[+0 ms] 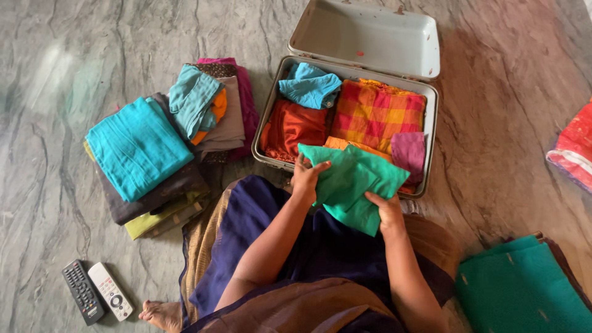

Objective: The person folds and organizes various colored garments, including blouses and a saree, into a small metal suitcase while sitting on the floor.

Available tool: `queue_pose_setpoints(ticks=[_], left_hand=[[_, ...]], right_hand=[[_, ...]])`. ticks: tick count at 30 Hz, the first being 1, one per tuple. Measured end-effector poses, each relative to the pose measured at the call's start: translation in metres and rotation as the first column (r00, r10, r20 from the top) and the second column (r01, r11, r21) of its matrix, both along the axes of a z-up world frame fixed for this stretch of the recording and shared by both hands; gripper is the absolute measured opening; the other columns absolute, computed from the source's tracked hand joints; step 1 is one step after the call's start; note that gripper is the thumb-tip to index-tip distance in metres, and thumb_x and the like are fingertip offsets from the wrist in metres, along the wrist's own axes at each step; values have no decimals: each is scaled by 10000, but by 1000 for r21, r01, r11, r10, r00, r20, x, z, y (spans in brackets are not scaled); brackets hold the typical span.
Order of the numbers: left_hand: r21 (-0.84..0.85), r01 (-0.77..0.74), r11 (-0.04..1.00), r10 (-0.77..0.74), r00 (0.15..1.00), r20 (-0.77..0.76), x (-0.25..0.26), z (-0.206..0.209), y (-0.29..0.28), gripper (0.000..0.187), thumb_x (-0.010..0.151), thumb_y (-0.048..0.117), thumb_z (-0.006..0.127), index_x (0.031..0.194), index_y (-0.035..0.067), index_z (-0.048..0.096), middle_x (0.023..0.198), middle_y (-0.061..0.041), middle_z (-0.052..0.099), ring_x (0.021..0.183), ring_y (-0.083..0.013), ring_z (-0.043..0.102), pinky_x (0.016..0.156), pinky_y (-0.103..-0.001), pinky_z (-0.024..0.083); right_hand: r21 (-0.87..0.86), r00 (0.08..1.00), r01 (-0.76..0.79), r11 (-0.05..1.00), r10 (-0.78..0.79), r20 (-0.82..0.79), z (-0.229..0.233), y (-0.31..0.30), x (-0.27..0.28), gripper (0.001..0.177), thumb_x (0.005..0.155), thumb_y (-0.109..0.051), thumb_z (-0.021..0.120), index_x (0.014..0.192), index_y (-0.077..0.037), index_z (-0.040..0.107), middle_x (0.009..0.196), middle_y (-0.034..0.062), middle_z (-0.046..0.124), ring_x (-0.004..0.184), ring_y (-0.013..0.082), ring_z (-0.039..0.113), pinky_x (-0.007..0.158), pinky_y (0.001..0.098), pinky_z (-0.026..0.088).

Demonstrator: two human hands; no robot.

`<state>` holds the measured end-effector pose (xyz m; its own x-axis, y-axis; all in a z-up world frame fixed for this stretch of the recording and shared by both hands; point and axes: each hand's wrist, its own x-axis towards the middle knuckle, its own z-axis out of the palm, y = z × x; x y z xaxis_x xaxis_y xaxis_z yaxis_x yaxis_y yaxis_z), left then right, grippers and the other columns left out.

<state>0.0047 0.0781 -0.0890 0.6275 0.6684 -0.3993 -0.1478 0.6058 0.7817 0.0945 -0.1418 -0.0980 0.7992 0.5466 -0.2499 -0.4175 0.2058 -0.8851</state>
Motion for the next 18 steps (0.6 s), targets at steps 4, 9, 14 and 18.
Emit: queue_pose_setpoints(ticks=[4, 9, 14, 18], left_hand=[[-326, 116, 938, -113, 993, 28, -9, 6, 7, 580, 716, 18, 809, 1249, 5, 580, 1106, -160, 703, 1004, -324, 702, 832, -454, 616], [109, 172, 979, -191, 960, 204, -2, 4, -8, 575, 750, 68, 800, 1278, 81, 573, 1129, -75, 715, 1047, -247, 686, 917, -401, 569], [896, 437, 75, -82, 898, -432, -19, 24, -57, 622, 865, 294, 790, 1426, 175, 548, 1347, -154, 592, 1286, -371, 528, 1082, -556, 462], [778, 551, -303, -132, 784, -606, -36, 22, -120, 894, 835, 539, 686, 1577, 146, 380, 1640, -206, 282, 1490, -454, 215, 1057, -783, 223]], right_hand=[[103, 966, -73, 992, 96, -241, -10, -14, -2, 692, 754, -72, 823, 1393, -83, 557, 1303, 56, 649, 1198, 268, 621, 1024, 475, 504], [205, 937, -75, 976, 139, -322, -18, -22, 2, 721, 778, -144, 830, 1433, -120, 529, 1355, 60, 606, 1230, 288, 584, 1038, 489, 493], [346, 914, -131, 929, 248, -320, -36, -29, 4, 767, 798, -324, 815, 1471, -120, 508, 1416, 83, 592, 1282, 292, 569, 1062, 490, 485], [258, 905, -157, 953, 243, -349, -58, -34, 4, 752, 803, -419, 777, 1447, -131, 518, 1398, 94, 597, 1252, 305, 580, 1026, 501, 493]])
